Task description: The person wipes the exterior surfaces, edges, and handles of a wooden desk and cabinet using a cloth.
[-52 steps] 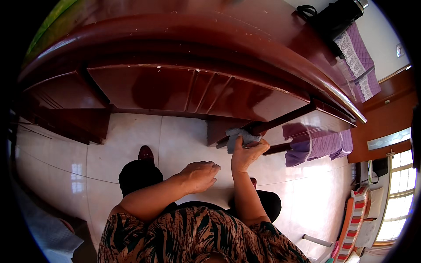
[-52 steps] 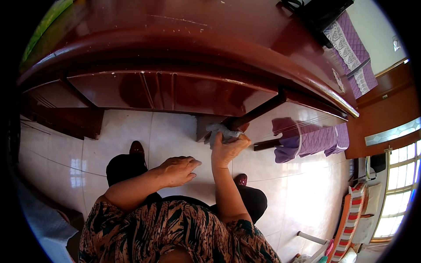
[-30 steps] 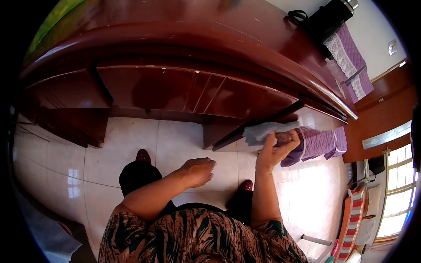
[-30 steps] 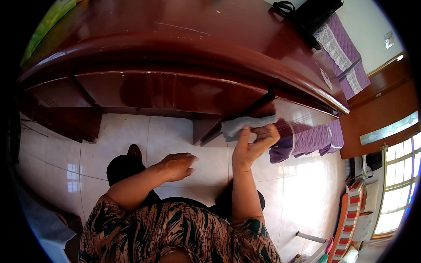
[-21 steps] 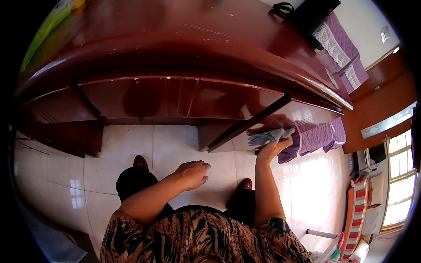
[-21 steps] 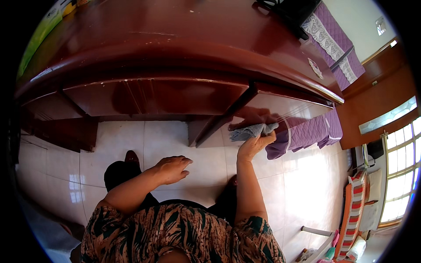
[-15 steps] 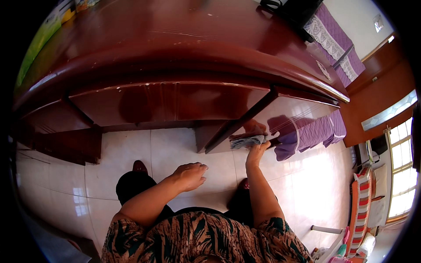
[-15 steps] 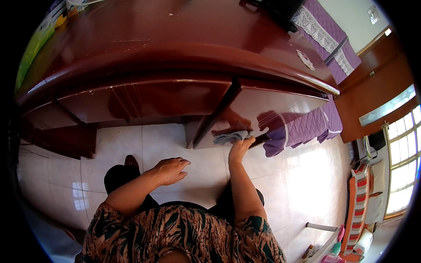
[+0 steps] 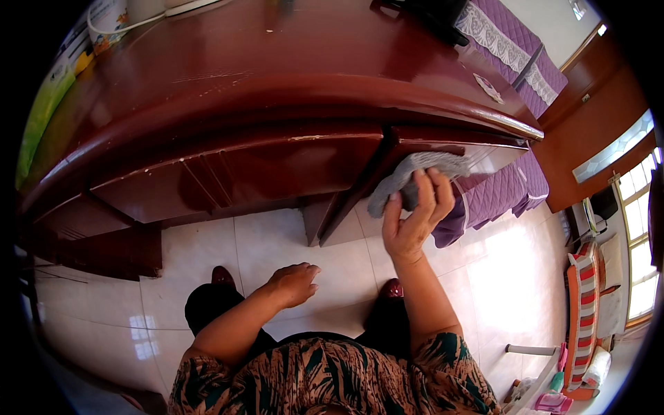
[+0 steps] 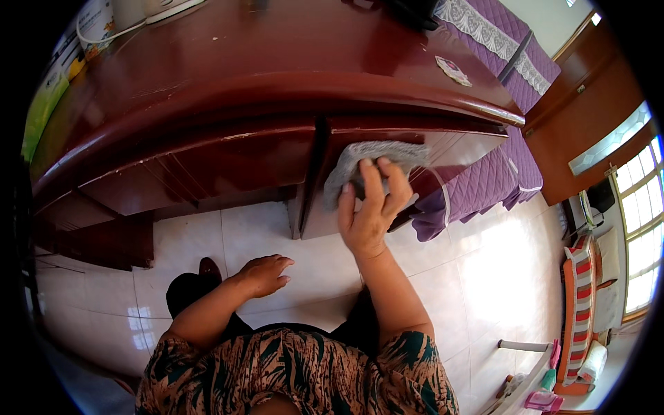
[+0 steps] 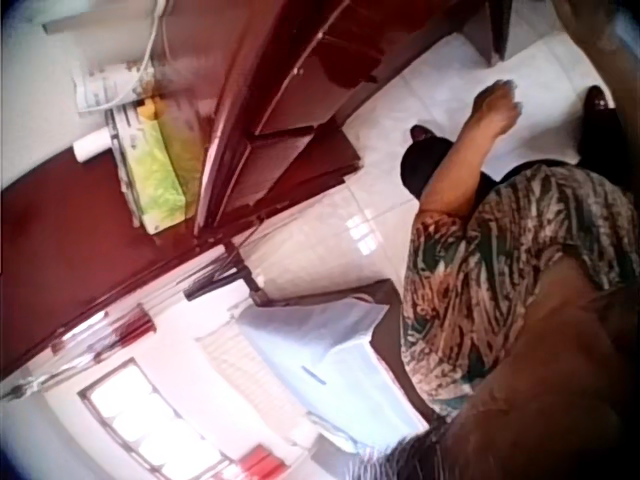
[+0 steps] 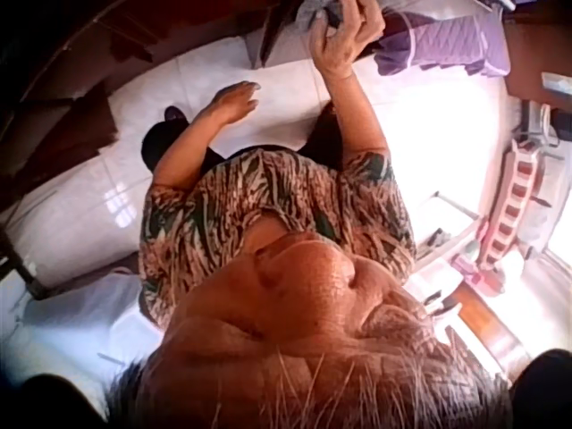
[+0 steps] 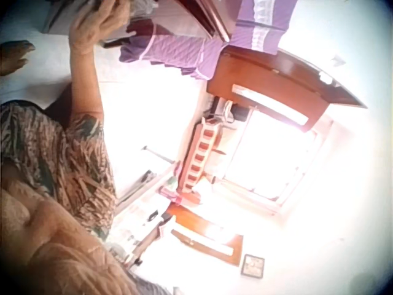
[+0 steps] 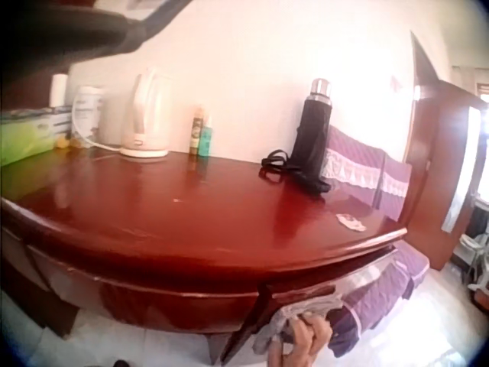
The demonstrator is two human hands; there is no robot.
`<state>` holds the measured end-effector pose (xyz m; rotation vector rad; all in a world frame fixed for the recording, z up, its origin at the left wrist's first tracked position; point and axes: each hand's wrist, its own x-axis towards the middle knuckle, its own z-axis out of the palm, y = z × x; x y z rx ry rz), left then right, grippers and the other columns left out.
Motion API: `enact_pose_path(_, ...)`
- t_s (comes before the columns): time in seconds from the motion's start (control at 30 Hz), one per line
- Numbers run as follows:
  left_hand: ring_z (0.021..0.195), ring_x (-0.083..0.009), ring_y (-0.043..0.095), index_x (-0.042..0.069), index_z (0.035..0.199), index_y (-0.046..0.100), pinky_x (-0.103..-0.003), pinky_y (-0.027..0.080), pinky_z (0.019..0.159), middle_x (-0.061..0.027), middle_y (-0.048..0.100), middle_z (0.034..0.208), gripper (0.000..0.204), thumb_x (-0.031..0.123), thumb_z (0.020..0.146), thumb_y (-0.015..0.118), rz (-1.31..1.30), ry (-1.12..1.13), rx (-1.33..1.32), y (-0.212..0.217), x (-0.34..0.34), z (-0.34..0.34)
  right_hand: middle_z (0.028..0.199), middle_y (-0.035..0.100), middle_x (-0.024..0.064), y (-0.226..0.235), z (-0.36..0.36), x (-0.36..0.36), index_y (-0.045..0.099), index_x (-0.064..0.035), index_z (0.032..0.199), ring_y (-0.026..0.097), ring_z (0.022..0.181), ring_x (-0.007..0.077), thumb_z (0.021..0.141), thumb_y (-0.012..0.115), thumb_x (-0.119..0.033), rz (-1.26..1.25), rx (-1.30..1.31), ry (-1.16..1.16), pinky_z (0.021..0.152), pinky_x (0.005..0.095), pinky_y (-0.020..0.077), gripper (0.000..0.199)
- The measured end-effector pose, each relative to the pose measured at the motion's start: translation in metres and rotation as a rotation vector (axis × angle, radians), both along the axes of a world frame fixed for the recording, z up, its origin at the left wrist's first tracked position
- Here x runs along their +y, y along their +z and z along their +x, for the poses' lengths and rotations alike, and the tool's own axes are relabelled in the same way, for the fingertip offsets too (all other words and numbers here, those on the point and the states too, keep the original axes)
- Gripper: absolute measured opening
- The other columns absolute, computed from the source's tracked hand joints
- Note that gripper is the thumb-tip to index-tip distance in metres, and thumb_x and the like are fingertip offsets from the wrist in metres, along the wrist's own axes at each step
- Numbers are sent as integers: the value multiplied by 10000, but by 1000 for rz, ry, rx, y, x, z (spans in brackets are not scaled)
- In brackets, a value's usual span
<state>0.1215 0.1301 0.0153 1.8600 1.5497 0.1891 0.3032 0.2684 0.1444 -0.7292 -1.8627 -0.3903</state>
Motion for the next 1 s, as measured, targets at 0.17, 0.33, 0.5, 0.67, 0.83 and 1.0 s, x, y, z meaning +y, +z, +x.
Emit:
enact_pose_path(0.17,1211,-297,530,70,1331,485,-388,433,1021,-129,533,1327,453,284,938,554,-75,-22,26,9,7,6,1336,375,264,-2,24,42,397,64,1377,406,1211,396,905,546,-51,28,297,-108,1027,455,341,508)
enact_pose_path(0.33,1193,-301,545,65,1323,492,-393,448,1010,-131,541,1314,444,274,938,559,-87,-45,40,9,8,9,1381,340,252,-55,61,68,317,42,1440,347,1285,378,966,444,-102,-118,401,-299,1069,439,308,510)
enact_pose_path(0.5,1191,-305,548,56,1324,492,-395,449,1011,-136,541,1313,443,268,940,556,-112,-53,47,14,11,11,1276,464,275,-159,83,85,355,70,1389,441,1193,394,926,379,-116,-622,547,-495,1029,424,360,500)
enact_pose_path(0.67,1201,-305,541,48,1325,488,-396,449,1012,-142,537,1318,448,260,938,557,-94,-63,27,15,15,16,1073,621,179,-248,102,97,532,27,1159,616,902,307,919,411,-115,-1334,1012,-212,805,416,523,304)
enact_pose_path(0.83,1202,-307,539,47,1328,488,-396,448,1014,-144,539,1315,447,257,938,555,-117,-63,46,14,16,14,1067,659,118,-221,54,57,573,-62,1165,656,953,187,957,396,-164,-1872,998,17,783,290,576,291)
enact_pose_path(1.0,1190,-309,545,39,1311,501,-395,451,1000,-150,548,1301,440,240,925,564,-111,-29,23,12,10,10,1057,672,114,-199,15,33,571,-48,1176,669,959,218,937,449,-146,-2094,844,105,820,344,589,286)
